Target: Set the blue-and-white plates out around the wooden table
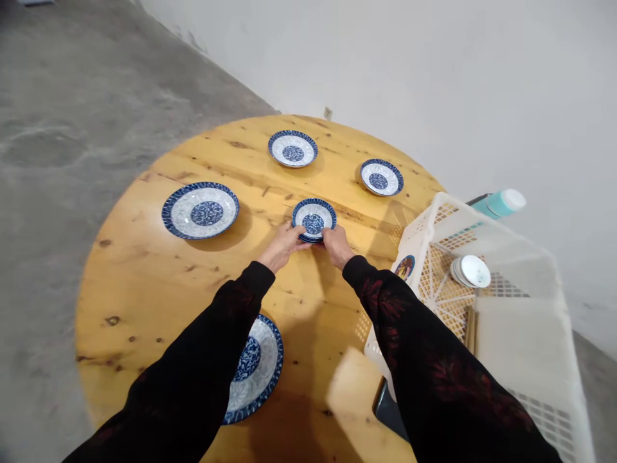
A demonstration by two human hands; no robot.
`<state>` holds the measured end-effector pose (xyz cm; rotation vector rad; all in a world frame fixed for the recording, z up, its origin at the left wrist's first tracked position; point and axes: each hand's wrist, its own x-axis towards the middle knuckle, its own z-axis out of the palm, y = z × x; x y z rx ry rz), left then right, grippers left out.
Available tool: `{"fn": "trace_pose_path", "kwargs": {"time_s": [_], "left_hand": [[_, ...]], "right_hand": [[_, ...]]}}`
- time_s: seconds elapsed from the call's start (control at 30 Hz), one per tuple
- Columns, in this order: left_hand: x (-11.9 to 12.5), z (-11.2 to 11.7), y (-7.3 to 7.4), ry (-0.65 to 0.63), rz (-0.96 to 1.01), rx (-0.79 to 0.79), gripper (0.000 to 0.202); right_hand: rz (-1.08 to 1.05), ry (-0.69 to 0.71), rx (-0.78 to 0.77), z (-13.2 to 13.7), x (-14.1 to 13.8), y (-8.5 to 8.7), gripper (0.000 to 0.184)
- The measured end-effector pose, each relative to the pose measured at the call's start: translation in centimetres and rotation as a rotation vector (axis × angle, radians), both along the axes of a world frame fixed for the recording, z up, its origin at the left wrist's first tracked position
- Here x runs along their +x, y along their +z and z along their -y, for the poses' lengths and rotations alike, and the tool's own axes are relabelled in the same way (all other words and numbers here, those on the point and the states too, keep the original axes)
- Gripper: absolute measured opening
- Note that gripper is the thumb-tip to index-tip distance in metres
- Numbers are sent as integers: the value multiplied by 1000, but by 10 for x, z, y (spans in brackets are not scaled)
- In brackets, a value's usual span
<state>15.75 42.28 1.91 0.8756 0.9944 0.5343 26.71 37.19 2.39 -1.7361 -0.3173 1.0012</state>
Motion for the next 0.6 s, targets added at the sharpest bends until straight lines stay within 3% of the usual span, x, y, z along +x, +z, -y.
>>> {"fn": "trace_pose_path", "kwargs": {"time_s": [0.17, 0.23, 0.3, 0.37, 0.47, 0.6], "left_hand": [[-9, 2, 1, -90, 137, 52, 27], [-13, 1, -3, -122, 167, 97, 31], [-17, 0, -7, -115, 144, 136, 33], [-23, 2, -7, -75, 86, 123, 35], [-37, 15, 6, -44, -15, 89, 31], [-54, 39, 32, -97, -55, 167, 22]], "right_hand": [[20, 109, -48, 3, 1, 15, 3], [53, 208, -95, 8, 3, 24, 12], [84, 186, -106, 16, 7, 34, 19], [148, 295, -133, 29, 8, 46, 23], [210, 432, -125, 59, 5, 66, 26], [79, 499, -54, 107, -2, 91, 21]]}}
